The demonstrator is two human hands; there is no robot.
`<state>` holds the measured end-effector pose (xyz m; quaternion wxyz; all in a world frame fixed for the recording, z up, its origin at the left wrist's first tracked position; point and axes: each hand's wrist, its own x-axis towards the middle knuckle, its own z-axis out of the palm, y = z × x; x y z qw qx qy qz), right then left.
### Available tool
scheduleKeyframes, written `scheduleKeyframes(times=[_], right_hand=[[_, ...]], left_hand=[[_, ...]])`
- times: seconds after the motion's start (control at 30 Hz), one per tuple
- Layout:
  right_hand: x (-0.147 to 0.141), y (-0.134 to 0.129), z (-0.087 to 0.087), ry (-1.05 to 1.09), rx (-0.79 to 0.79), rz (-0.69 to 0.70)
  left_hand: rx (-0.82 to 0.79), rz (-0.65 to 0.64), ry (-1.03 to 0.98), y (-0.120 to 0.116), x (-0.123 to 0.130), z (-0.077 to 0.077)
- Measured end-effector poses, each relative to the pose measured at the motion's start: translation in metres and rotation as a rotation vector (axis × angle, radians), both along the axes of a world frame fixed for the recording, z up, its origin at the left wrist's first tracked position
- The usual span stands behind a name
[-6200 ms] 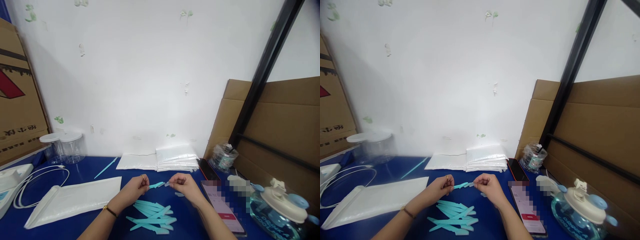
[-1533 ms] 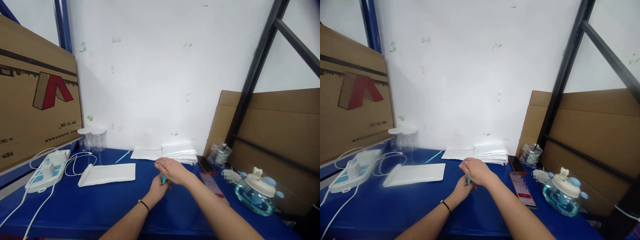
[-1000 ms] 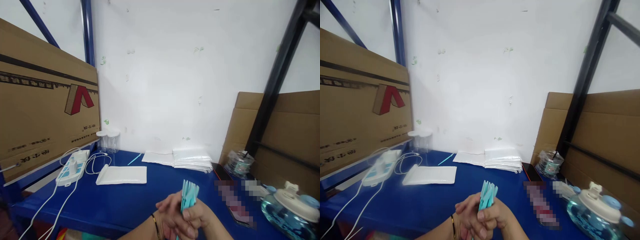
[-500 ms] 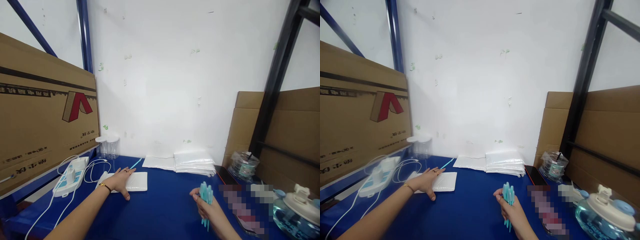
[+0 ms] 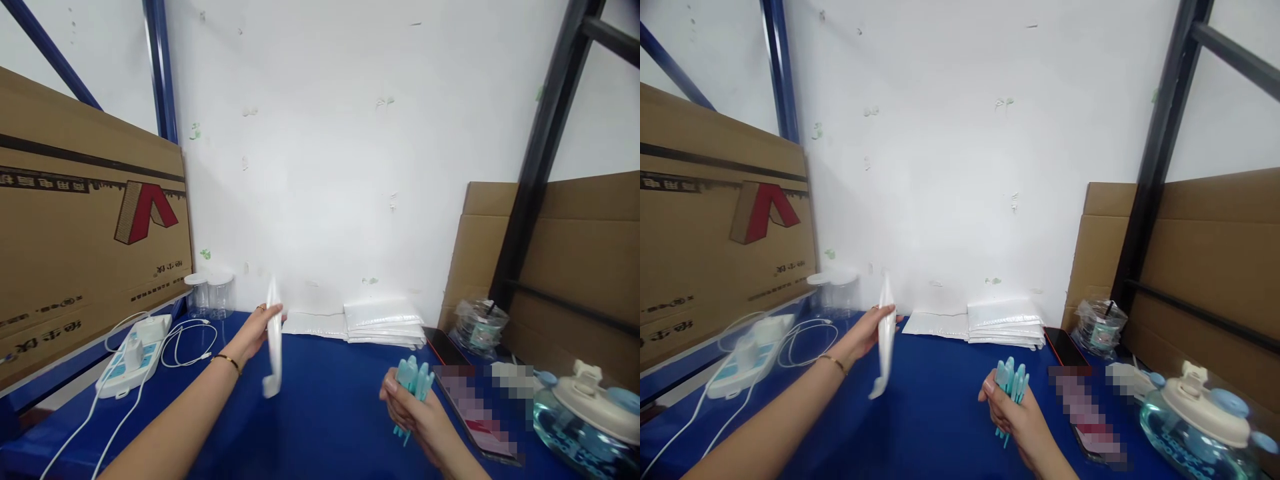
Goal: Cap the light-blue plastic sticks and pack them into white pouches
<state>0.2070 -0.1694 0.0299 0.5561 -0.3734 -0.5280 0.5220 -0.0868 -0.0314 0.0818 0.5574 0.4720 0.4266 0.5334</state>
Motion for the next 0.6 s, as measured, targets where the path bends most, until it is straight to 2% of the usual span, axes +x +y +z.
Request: scheduleKeyframes(times=[0.03,0.1,0.2,0.27,0.33,0.47,0.6], right_hand=[[-0.002,-0.003,0.006,0.006,0.038,0.009],[-0.009,-0.01,0.019,-0.037,0.157,0.05],[-0.021,-0.022,0.04,-0.329,0.438,0.121],[-0.03,-0.025,0.049,-0.583,0.586,0.067],[-0.037,-0.024,0.053,-0.721,0.666,0.003],[-0.035,-0.007,0.059,-0.752,0.809,-0.139],[-0.018,0.004,0.083,-0.652,0.914,-0.362]], left_hand=[[-0.089,0.042,-0.225,0.0,0.012,0.005],[-0.247,0.052,-0.53,-0.002,0.035,0.011],[-0.416,0.025,-0.77,-0.009,0.065,0.011],[-0.49,-0.001,-0.861,-0.016,0.082,0.005],[-0.538,-0.034,-0.926,-0.024,0.097,-0.003],[-0.611,-0.098,-0.998,-0.038,0.118,-0.019],[-0.669,-0.095,-1.023,-0.048,0.129,-0.028]])
